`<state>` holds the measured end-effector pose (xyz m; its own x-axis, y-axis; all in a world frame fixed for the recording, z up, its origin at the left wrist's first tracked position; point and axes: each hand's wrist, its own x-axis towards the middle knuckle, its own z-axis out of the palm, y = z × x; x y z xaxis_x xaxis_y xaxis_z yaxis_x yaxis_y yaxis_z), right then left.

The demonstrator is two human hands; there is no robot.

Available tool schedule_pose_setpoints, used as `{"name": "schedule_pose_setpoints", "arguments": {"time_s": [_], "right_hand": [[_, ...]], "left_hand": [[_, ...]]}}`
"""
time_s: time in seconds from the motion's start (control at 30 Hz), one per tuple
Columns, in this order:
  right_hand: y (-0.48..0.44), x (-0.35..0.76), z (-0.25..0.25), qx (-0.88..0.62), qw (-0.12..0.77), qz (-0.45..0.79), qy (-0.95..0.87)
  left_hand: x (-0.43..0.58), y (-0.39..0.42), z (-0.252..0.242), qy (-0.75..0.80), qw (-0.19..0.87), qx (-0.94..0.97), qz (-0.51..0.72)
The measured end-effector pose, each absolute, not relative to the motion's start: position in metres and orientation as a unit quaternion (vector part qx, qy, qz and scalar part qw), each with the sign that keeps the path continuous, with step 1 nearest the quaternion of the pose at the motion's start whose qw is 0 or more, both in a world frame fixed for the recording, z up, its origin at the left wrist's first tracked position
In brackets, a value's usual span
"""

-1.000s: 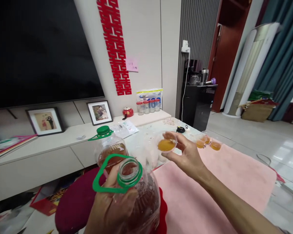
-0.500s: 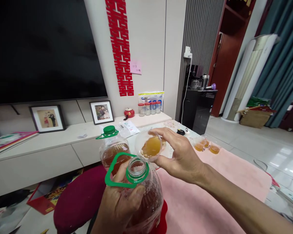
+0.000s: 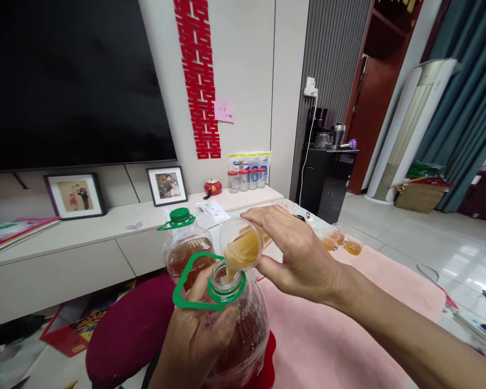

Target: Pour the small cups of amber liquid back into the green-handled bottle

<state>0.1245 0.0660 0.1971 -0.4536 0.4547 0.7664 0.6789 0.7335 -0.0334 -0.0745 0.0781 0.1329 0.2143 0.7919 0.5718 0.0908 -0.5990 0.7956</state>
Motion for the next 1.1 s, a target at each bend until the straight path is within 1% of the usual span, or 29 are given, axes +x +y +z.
{"name": "schedule_pose_setpoints", "arguments": {"time_s": [0.13,0.5,0.87,0.97,1.1], "right_hand": [[0.066,0.124,0.202,-0.323,0.387,-0.154,-0.85],[0.066,0.123,0.21,-0.294,0.349,-0.192,-0.869],[0.066,0.116,0.221,-0.267,0.319,-0.227,-0.88],[0.066,0.114,0.223,-0.26,0.307,-0.253,-0.88],[0.063,0.113,0.223,-0.255,0.291,-0.286,-0.876]], "left_hand": [[-0.078,0.08,0.13,0.318,0.311,0.725,0.526],[-0.079,0.079,0.133,0.312,0.299,0.732,0.526],[-0.078,0.08,0.14,0.286,0.274,0.726,0.562],[-0.077,0.08,0.141,0.28,0.262,0.726,0.571],[-0.075,0.08,0.137,0.295,0.275,0.716,0.57]]}}
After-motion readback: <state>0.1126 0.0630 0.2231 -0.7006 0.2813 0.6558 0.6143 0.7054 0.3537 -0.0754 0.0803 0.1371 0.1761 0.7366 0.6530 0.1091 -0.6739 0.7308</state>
